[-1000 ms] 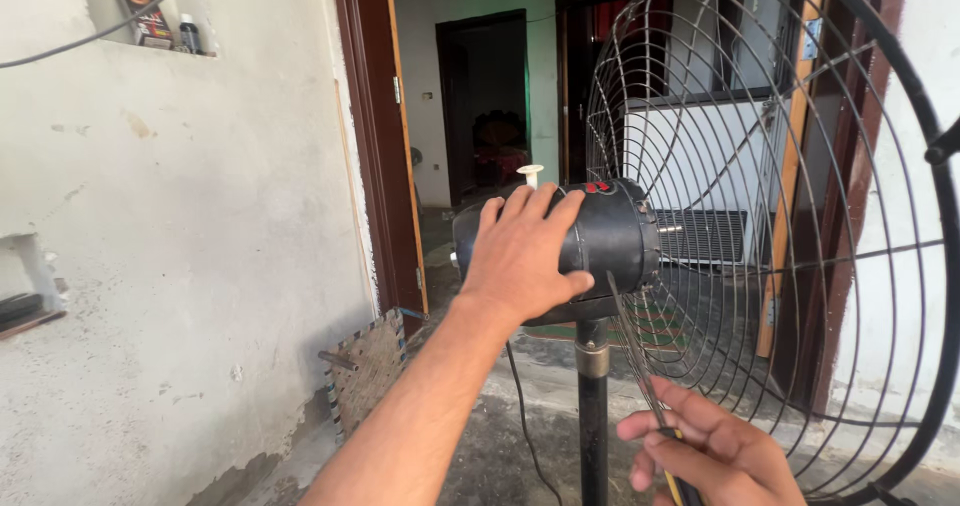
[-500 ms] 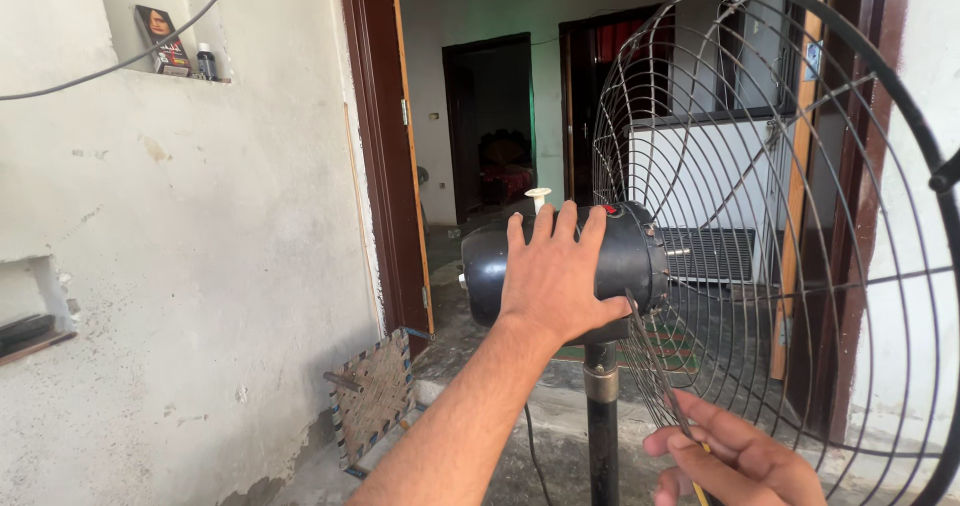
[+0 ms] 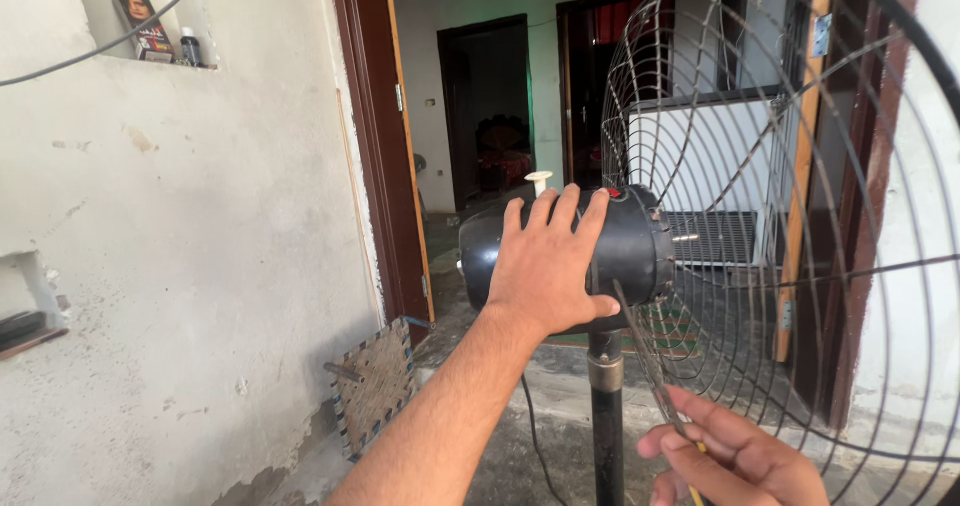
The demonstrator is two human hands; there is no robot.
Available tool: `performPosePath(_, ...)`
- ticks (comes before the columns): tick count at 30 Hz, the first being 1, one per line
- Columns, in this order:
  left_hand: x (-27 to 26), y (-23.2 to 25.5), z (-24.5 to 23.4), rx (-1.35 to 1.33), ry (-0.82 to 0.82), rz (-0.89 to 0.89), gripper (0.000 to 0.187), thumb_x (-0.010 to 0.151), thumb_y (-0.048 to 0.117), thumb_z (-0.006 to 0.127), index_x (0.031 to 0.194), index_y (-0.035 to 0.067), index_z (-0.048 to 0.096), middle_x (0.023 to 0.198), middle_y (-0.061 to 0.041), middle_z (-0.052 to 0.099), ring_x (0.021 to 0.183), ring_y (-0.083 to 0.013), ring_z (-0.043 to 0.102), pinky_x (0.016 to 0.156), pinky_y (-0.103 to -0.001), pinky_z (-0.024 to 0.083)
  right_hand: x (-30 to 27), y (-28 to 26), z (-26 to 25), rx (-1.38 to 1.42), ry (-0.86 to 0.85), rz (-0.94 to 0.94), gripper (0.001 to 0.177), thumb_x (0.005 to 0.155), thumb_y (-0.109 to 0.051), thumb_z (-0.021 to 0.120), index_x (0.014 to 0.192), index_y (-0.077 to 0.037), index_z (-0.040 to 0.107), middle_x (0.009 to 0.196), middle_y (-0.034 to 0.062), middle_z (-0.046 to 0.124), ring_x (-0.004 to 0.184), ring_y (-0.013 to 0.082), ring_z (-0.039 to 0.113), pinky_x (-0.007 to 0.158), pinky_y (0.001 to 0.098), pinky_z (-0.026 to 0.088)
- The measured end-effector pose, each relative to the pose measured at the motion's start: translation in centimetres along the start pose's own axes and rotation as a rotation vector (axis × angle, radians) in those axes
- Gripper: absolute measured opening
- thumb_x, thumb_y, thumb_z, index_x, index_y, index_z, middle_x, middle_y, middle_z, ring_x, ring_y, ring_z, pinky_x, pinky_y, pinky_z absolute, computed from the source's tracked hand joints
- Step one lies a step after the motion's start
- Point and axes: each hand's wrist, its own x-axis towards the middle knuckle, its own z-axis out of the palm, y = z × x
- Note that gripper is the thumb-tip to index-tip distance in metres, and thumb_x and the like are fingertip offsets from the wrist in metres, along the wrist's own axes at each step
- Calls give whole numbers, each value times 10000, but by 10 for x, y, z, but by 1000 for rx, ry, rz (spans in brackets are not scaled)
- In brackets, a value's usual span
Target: The person uses a screwdriver to remove screws from the rear housing of a standing electric fan. They detach the rear motor cover and then remove the front wire cage, leaving the fan blades exposed on the motor shaft.
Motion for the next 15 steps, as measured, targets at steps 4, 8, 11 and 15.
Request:
performPosePath(4,-1,-6,-2,-44,-14,24,1181,593,526,905,1530,119,312,1526,-197,389,1428,-372,333,1161,-621,221,-4,-8,2,-13,-15,-7,526,968,67,607,1485,71,512,1038,276,707,689,338,733,613,439,590)
performPosePath(8,-1,-3,-4,-15,8,6,1128,604,539,876,1505,104,355,1493,-199,423,1398,-370,372,1126,-641,243,-7,-13,6,-56,24,58,557,964,75,617,1516,35,553,1027,283,739,703,322,729,615,428,581)
performPosePath(11,4,4,-2,-23,31,-49,999,666,596,816,1436,80,442,1426,-201,488,1354,-379,423,1101,-669,260,-6,-11,6,-58,114,72,526,962,76,642,1480,26,560,995,293,773,704,318,715,604,430,575)
performPosePath(15,8,9,6,-48,97,-85,880,720,639,749,1355,70,531,1305,-180,569,1277,-369,489,1080,-699,268,-6,-2,0,-7,109,20,537,944,66,680,1466,6,569,971,264,792,695,306,706,595,416,587)
